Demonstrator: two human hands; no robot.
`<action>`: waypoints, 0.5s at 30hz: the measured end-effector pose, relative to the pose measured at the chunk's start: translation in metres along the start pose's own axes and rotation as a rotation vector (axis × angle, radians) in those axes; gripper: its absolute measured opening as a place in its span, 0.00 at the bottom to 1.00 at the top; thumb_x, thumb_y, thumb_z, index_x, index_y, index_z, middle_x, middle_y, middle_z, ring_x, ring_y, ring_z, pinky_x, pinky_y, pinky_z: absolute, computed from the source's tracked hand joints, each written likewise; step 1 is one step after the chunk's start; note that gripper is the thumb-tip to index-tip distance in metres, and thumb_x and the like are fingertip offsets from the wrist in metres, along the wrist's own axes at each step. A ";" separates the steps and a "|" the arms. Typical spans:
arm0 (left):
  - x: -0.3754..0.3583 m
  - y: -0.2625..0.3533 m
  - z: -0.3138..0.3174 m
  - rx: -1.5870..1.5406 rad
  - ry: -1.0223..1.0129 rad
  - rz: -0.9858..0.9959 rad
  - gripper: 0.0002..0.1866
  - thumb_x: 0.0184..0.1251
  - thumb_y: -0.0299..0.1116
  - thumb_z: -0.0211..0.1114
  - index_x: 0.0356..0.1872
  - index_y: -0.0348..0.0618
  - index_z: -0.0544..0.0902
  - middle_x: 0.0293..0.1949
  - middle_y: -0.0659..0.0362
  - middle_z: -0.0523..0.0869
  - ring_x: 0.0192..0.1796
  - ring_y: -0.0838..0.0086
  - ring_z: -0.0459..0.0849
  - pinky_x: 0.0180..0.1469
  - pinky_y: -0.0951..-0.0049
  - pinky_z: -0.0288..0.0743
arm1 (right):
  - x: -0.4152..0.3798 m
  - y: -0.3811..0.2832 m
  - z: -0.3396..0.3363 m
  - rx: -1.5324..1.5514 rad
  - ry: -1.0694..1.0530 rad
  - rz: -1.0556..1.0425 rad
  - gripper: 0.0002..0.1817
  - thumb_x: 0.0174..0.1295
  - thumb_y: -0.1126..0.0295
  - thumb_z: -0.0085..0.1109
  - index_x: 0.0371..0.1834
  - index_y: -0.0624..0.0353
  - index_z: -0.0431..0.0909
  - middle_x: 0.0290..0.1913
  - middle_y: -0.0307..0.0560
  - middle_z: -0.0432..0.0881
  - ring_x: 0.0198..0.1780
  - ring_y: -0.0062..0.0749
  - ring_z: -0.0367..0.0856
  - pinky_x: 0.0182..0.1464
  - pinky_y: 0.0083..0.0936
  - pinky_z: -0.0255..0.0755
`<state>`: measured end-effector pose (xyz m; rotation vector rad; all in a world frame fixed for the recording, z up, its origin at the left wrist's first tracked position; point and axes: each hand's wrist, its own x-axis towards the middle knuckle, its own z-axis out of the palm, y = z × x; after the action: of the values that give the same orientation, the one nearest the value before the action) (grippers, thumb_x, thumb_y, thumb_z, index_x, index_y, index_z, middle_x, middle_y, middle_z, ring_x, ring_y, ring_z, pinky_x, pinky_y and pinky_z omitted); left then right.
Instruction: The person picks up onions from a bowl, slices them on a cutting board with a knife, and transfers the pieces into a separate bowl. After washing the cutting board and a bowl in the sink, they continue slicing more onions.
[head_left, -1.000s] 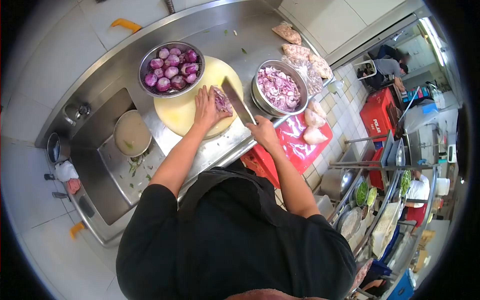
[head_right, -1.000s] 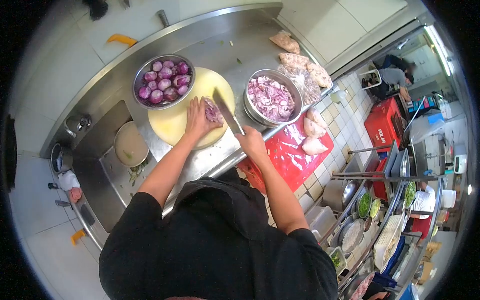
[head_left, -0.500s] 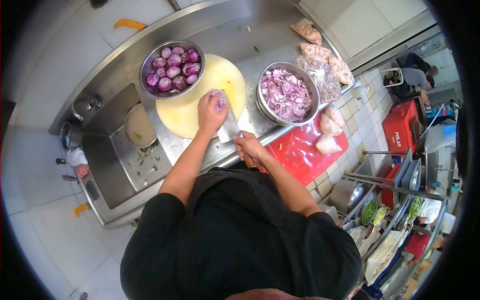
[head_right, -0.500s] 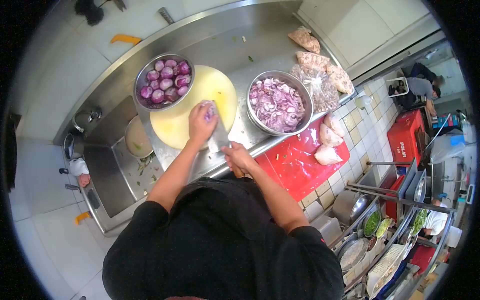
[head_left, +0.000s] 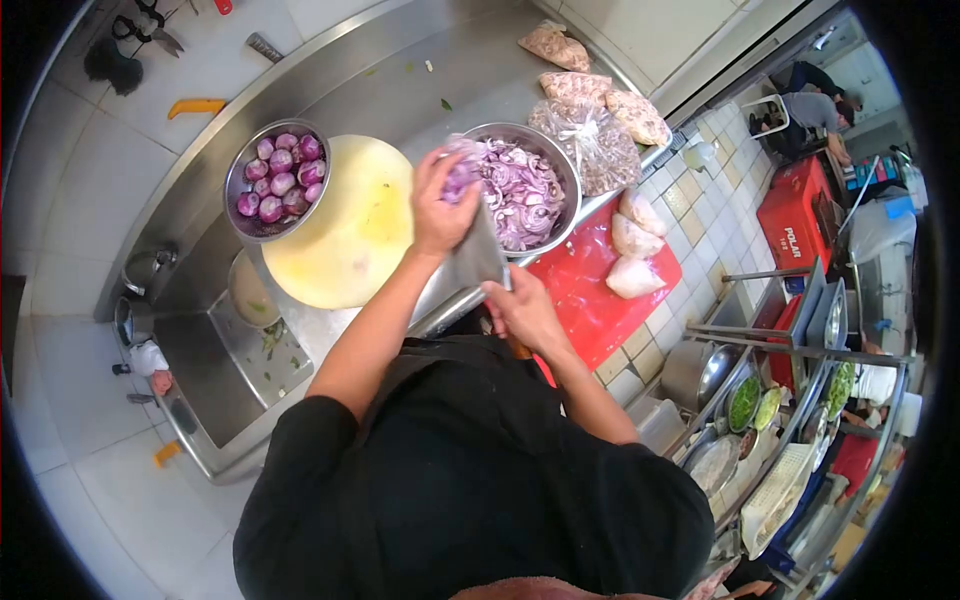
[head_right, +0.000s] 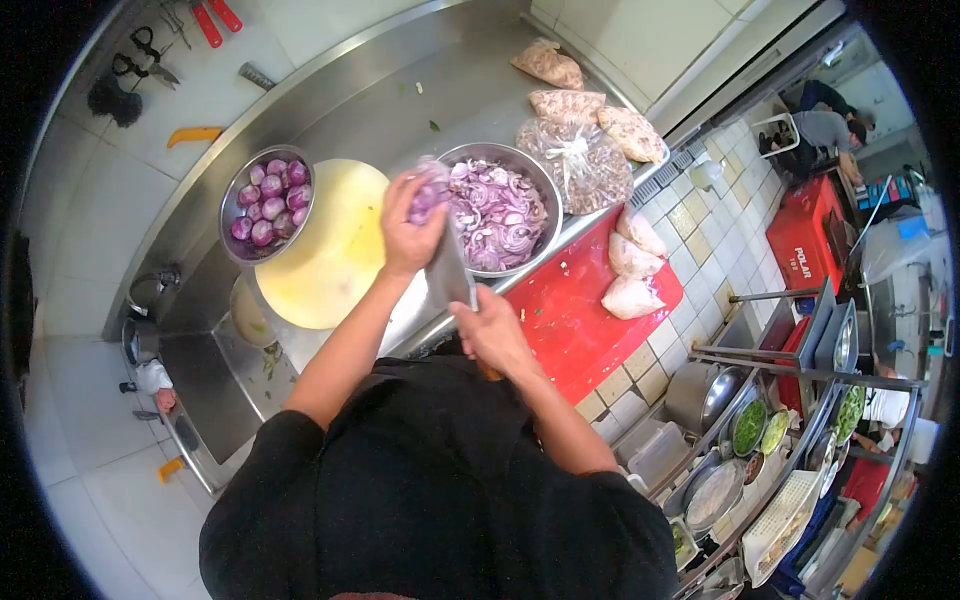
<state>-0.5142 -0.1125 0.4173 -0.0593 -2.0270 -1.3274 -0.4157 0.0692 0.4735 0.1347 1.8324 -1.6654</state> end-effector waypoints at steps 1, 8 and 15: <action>0.002 -0.006 0.019 0.008 -0.053 0.002 0.24 0.57 0.33 0.79 0.56 0.41 0.87 0.59 0.45 0.83 0.64 0.48 0.80 0.68 0.56 0.73 | -0.006 -0.002 -0.012 0.022 0.075 0.011 0.14 0.77 0.65 0.59 0.59 0.59 0.76 0.23 0.34 0.72 0.19 0.19 0.72 0.22 0.23 0.70; -0.006 -0.018 0.018 0.243 -0.171 0.153 0.25 0.57 0.42 0.80 0.52 0.38 0.89 0.59 0.44 0.84 0.65 0.46 0.78 0.68 0.50 0.71 | -0.029 0.013 -0.088 -0.003 0.365 -0.111 0.07 0.75 0.68 0.60 0.44 0.60 0.77 0.23 0.36 0.75 0.19 0.19 0.72 0.22 0.23 0.69; -0.068 -0.018 -0.004 -0.557 -0.161 -1.537 0.43 0.65 0.49 0.76 0.73 0.33 0.67 0.64 0.40 0.81 0.69 0.45 0.78 0.69 0.38 0.75 | -0.007 0.022 -0.102 0.089 0.387 -0.138 0.07 0.75 0.68 0.61 0.43 0.60 0.77 0.22 0.36 0.75 0.20 0.19 0.74 0.22 0.22 0.69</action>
<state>-0.4683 -0.1027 0.3650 1.4075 -1.5848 -2.7740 -0.4386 0.1694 0.4568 0.4009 2.0863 -1.9227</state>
